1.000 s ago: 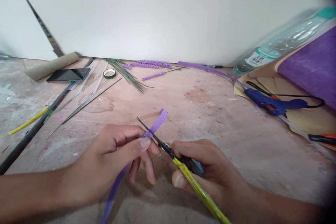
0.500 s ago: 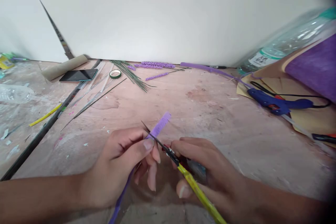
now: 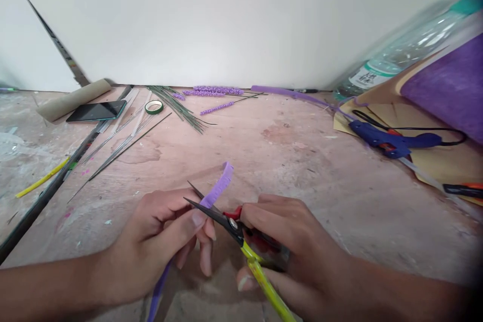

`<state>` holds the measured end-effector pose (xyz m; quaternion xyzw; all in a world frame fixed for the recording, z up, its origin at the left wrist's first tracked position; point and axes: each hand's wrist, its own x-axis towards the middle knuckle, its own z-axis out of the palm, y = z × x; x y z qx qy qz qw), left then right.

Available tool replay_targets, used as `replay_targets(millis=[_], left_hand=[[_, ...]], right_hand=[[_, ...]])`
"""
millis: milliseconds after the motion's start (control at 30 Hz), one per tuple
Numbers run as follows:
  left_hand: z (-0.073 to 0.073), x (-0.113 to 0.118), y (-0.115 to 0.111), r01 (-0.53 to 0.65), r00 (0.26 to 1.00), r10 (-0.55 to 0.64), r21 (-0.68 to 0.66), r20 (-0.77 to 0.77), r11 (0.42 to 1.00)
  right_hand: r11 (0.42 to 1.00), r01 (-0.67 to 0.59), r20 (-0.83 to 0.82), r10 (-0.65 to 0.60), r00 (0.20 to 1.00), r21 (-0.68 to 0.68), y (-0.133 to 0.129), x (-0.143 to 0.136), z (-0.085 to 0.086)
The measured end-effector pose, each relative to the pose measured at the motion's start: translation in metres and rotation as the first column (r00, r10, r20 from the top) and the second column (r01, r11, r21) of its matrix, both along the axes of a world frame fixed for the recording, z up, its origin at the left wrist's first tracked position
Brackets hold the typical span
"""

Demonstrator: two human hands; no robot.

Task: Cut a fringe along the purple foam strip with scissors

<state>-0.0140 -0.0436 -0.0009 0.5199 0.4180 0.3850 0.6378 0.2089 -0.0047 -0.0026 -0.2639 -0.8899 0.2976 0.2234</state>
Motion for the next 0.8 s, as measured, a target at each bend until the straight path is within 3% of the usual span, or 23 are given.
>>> replay_targets(millis=[200, 433, 800], left_hand=[[0.0007, -0.0063, -0.0030, 0.053, 0.997, -0.048, 0.076, -0.065, 0.996], [-0.0033, -0.0049, -0.0005, 0.030, 0.999, -0.030, -0.027, -0.016, 0.999], [0.0019, -0.0015, 0.0044, 0.013, 0.998, -0.001, -0.174, 0.068, 0.985]], right_hand=[[0.998, -0.017, 0.014, 0.018, 1.000, -0.066, -0.0024, -0.0022, 0.0042], [0.994, 0.006, 0.034, -0.002, 0.999, -0.113, -0.0018, -0.0020, 0.0019], [0.897, -0.053, -0.050, 0.035, 0.998, -0.438, 0.0009, -0.0048, 0.0043]])
